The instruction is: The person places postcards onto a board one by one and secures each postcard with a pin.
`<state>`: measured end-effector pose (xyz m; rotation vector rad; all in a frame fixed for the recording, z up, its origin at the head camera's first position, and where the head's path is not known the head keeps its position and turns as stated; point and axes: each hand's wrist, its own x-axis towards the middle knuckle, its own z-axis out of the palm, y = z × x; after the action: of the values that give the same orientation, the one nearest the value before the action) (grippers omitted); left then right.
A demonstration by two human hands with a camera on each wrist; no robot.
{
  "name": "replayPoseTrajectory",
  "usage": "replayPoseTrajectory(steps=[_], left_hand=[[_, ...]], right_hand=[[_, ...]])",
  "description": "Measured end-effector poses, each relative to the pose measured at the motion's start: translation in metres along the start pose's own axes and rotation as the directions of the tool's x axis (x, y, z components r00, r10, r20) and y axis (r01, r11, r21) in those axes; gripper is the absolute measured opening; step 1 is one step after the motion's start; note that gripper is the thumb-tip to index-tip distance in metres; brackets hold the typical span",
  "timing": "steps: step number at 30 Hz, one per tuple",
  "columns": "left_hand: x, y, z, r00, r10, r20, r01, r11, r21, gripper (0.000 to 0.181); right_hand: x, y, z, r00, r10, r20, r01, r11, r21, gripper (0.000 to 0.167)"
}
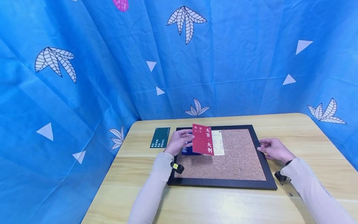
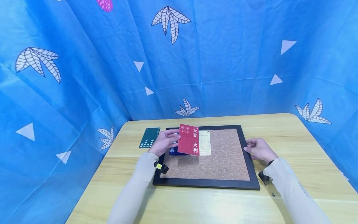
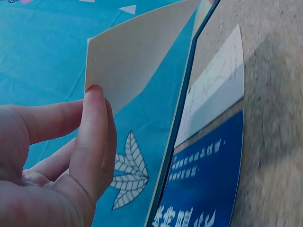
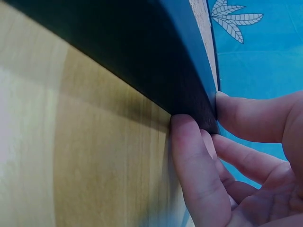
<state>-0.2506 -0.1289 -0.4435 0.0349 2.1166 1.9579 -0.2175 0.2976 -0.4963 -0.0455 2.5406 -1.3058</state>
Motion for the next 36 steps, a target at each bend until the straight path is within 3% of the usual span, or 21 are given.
replayPoseTrajectory(steps=[19, 36], left_hand=[[0.028, -0.015, 0.061, 0.999, -0.045, -0.01, 0.045, 0.999, 0.008, 0.038], [0.042, -0.026, 0.086, 0.992, -0.116, -0.041, 0.119, 0.989, 0.09, 0.036]], right_hand=[[-0.003, 0.002, -0.001, 1.0, 0.011, -0.003, -0.011, 1.0, 0.008, 0.058], [-0.003, -0.001, 0.003, 1.0, -0.02, -0.015, 0.02, 1.0, 0.021, 0.055]])
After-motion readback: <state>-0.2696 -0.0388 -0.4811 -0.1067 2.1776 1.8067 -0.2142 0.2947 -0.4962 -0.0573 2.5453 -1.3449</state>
